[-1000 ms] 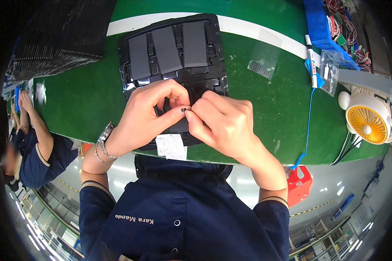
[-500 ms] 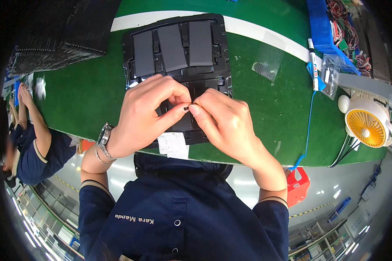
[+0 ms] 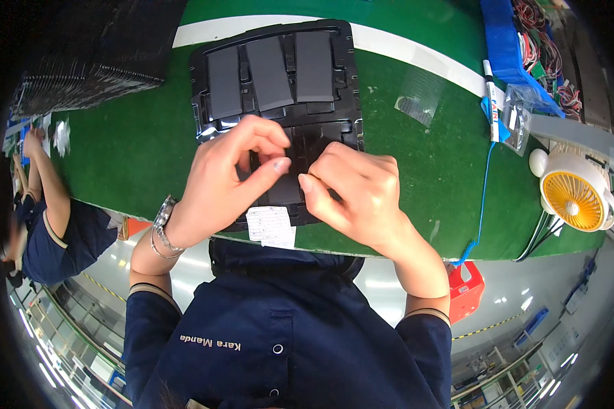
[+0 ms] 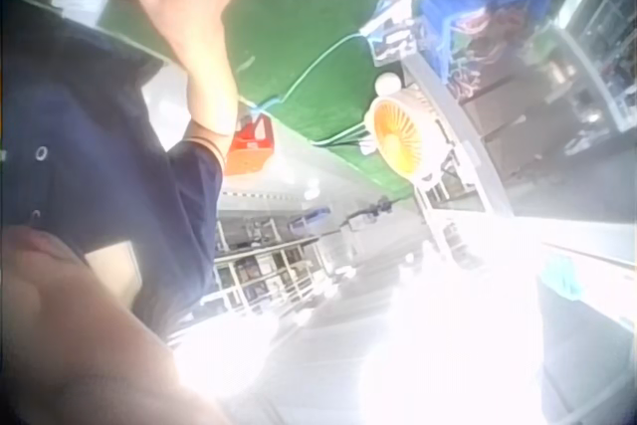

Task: Assembling black plastic electronic housings at a factory workbench.

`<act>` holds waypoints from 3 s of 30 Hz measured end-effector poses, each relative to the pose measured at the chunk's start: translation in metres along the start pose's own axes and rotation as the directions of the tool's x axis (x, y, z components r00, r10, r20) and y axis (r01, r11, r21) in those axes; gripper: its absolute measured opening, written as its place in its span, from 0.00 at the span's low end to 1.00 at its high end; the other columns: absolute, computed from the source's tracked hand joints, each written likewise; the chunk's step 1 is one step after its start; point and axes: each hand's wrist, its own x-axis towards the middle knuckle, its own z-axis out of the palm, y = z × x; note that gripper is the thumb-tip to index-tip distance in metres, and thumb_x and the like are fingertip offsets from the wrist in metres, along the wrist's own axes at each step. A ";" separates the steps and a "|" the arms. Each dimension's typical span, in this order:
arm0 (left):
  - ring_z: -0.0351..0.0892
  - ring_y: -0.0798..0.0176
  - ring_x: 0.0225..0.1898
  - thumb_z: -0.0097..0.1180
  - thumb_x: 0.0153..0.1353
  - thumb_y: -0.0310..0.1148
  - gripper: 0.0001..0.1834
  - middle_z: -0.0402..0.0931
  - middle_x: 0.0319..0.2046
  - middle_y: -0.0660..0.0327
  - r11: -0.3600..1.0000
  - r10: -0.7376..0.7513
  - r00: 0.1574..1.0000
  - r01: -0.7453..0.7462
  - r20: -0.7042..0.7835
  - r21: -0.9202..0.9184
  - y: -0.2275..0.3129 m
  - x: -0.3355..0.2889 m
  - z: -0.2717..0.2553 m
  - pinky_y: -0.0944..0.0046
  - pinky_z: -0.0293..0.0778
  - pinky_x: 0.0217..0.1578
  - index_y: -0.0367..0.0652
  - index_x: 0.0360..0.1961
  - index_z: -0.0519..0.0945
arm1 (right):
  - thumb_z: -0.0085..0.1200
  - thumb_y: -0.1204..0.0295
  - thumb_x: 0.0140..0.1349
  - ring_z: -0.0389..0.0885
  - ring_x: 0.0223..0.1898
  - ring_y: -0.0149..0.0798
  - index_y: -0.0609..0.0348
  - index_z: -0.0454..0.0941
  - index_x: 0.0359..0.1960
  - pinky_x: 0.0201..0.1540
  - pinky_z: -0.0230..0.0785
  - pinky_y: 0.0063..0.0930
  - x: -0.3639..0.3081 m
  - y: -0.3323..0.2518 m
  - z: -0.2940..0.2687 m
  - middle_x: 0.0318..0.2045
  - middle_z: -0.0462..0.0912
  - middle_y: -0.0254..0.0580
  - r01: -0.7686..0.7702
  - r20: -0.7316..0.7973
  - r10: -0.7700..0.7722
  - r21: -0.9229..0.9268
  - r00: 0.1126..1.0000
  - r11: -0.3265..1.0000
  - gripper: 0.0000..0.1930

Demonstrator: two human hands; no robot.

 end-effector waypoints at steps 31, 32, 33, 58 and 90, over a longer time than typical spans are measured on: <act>0.84 0.60 0.46 0.47 0.67 0.20 0.47 0.83 0.43 0.49 0.694 -0.290 0.943 0.324 0.162 -0.643 -0.012 -0.056 -0.007 0.68 0.77 0.40 0.48 0.76 0.31 | 0.57 0.74 0.64 0.68 0.19 0.29 0.66 0.76 0.27 0.22 0.59 0.27 -0.007 -0.006 0.015 0.19 0.72 0.38 -0.421 0.260 0.349 0.316 0.900 0.850 0.09; 0.84 0.62 0.47 0.52 0.66 0.22 0.45 0.83 0.44 0.51 0.667 -0.297 0.934 0.350 0.196 -0.657 -0.012 -0.053 -0.009 0.67 0.77 0.44 0.42 0.76 0.40 | 0.57 0.74 0.64 0.68 0.19 0.30 0.66 0.77 0.27 0.22 0.59 0.26 -0.006 -0.010 0.013 0.19 0.73 0.38 -0.427 0.274 0.349 0.322 0.896 0.845 0.08; 0.83 0.65 0.47 0.53 0.66 0.21 0.41 0.83 0.44 0.52 0.644 -0.277 0.924 0.382 0.263 -0.663 -0.016 -0.050 -0.010 0.68 0.77 0.45 0.40 0.75 0.44 | 0.57 0.75 0.64 0.68 0.20 0.30 0.66 0.77 0.28 0.23 0.59 0.26 -0.005 -0.012 0.011 0.20 0.73 0.38 -0.433 0.288 0.348 0.327 0.892 0.840 0.08; 0.81 0.72 0.43 0.55 0.65 0.21 0.11 0.83 0.38 0.61 0.801 -0.216 0.949 0.307 0.229 -0.514 0.003 -0.030 -0.007 0.70 0.76 0.44 0.34 0.49 0.78 | 0.56 0.77 0.64 0.73 0.22 0.27 0.65 0.82 0.31 0.25 0.65 0.23 -0.004 -0.019 0.008 0.23 0.81 0.37 -0.473 0.247 0.404 0.409 0.881 0.781 0.05; 0.84 0.67 0.33 0.60 0.59 0.22 0.11 0.83 0.33 0.60 0.876 -0.164 0.983 0.182 0.078 -0.447 -0.008 -0.032 0.001 0.67 0.78 0.34 0.36 0.43 0.80 | 0.63 0.70 0.61 0.74 0.20 0.31 0.65 0.81 0.29 0.24 0.66 0.25 0.002 -0.016 0.005 0.21 0.78 0.39 -0.486 0.223 0.454 0.114 0.862 0.867 0.09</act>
